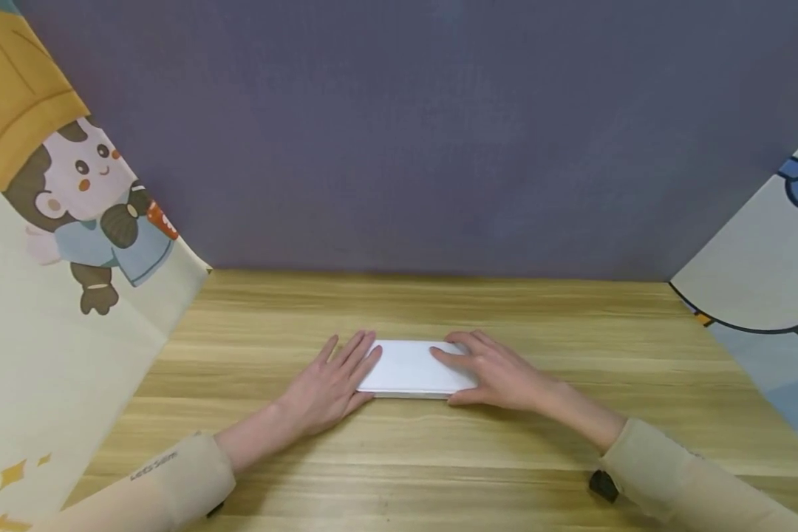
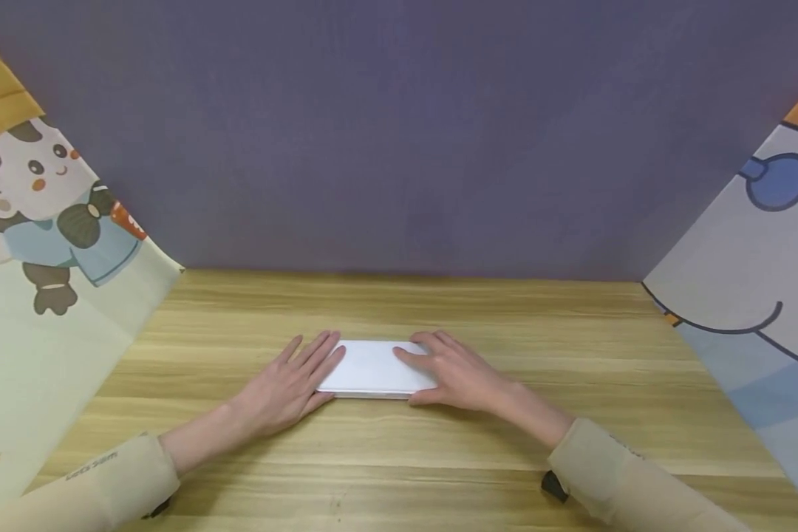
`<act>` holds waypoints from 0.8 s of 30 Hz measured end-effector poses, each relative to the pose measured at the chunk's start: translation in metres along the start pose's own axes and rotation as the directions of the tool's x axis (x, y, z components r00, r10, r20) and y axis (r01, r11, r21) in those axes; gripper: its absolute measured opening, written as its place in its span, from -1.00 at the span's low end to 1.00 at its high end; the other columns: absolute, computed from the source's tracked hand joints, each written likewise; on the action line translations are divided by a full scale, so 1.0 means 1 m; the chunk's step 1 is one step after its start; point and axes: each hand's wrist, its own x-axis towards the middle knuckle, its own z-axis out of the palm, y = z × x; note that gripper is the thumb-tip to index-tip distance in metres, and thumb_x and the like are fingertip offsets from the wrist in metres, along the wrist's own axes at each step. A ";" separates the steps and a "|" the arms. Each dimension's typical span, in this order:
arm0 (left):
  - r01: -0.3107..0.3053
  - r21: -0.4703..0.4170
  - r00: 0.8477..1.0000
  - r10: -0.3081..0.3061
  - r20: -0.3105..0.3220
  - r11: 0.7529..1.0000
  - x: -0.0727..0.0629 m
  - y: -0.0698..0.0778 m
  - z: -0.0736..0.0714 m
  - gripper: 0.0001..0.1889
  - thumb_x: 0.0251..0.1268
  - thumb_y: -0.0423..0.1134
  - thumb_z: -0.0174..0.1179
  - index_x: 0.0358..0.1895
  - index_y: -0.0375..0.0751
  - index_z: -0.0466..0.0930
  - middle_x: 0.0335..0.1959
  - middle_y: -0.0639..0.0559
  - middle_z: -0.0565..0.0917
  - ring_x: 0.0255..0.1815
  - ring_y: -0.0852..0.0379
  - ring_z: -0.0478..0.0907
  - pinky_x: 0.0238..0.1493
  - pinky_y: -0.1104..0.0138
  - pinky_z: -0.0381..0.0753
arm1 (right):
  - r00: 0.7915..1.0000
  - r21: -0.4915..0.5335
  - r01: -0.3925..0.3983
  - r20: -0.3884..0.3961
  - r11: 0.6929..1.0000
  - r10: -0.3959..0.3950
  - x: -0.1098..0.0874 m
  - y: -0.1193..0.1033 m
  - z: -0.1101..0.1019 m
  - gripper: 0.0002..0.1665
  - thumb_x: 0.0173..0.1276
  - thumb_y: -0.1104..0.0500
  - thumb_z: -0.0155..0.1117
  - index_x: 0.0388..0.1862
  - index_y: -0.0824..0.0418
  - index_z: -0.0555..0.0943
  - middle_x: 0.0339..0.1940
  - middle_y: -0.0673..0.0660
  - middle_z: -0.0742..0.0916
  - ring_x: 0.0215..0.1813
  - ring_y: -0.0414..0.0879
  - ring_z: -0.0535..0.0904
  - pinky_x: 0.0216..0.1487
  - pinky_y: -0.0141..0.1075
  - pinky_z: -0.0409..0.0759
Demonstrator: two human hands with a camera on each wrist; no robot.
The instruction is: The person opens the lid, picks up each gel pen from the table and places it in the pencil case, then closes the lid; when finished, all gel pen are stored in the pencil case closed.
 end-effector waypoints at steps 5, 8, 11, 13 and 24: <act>0.016 -0.055 1.000 -0.015 0.008 0.998 0.001 0.001 -0.001 -0.23 0.59 0.29 -0.20 0.64 -0.14 0.12 0.68 -0.19 0.15 0.67 -0.11 0.20 0.57 -0.10 0.37 | 0.999 0.018 -0.030 0.013 0.999 0.029 -0.001 -0.001 0.000 0.00 0.21 -0.36 0.44 0.56 -0.05 0.40 0.47 0.27 0.52 0.42 0.20 0.51 0.38 0.13 0.58; 0.028 -0.087 1.000 -0.027 0.009 0.996 0.002 0.001 -0.001 -0.23 0.59 0.29 -0.17 0.64 -0.14 0.12 0.68 -0.19 0.14 0.67 -0.13 0.19 0.57 -0.11 0.36 | 0.999 0.018 -0.033 0.014 0.999 0.032 -0.001 0.000 -0.001 0.00 0.22 -0.36 0.44 0.57 -0.05 0.39 0.48 0.27 0.52 0.43 0.20 0.51 0.40 0.13 0.57; 0.034 -0.103 0.999 -0.033 0.010 0.994 0.003 0.002 -0.001 -0.22 0.59 0.29 -0.17 0.64 -0.14 0.12 0.68 -0.19 0.14 0.67 -0.13 0.19 0.57 -0.11 0.36 | 0.999 0.021 -0.035 0.019 0.999 0.034 -0.001 0.001 -0.002 0.01 0.21 -0.36 0.45 0.57 -0.05 0.39 0.48 0.26 0.51 0.44 0.20 0.50 0.41 0.13 0.56; 0.037 -0.108 0.999 -0.036 0.012 0.993 0.004 0.002 -0.001 -0.22 0.59 0.30 -0.17 0.64 -0.14 0.12 0.68 -0.19 0.14 0.67 -0.14 0.19 0.57 -0.12 0.37 | 0.999 0.020 -0.034 0.022 0.999 0.034 -0.001 0.002 -0.002 0.01 0.22 -0.36 0.45 0.57 -0.05 0.38 0.48 0.27 0.51 0.44 0.20 0.50 0.41 0.13 0.56; 0.058 -0.188 0.998 -0.053 0.031 0.980 0.001 -0.002 -0.002 -0.20 0.57 0.31 -0.13 0.64 -0.14 0.13 0.68 -0.19 0.14 0.67 -0.18 0.18 0.57 -0.16 0.33 | 0.999 0.030 -0.034 0.022 0.999 0.033 -0.001 0.003 0.001 0.02 0.21 -0.38 0.43 0.58 -0.05 0.37 0.49 0.29 0.51 0.45 0.21 0.50 0.42 0.13 0.55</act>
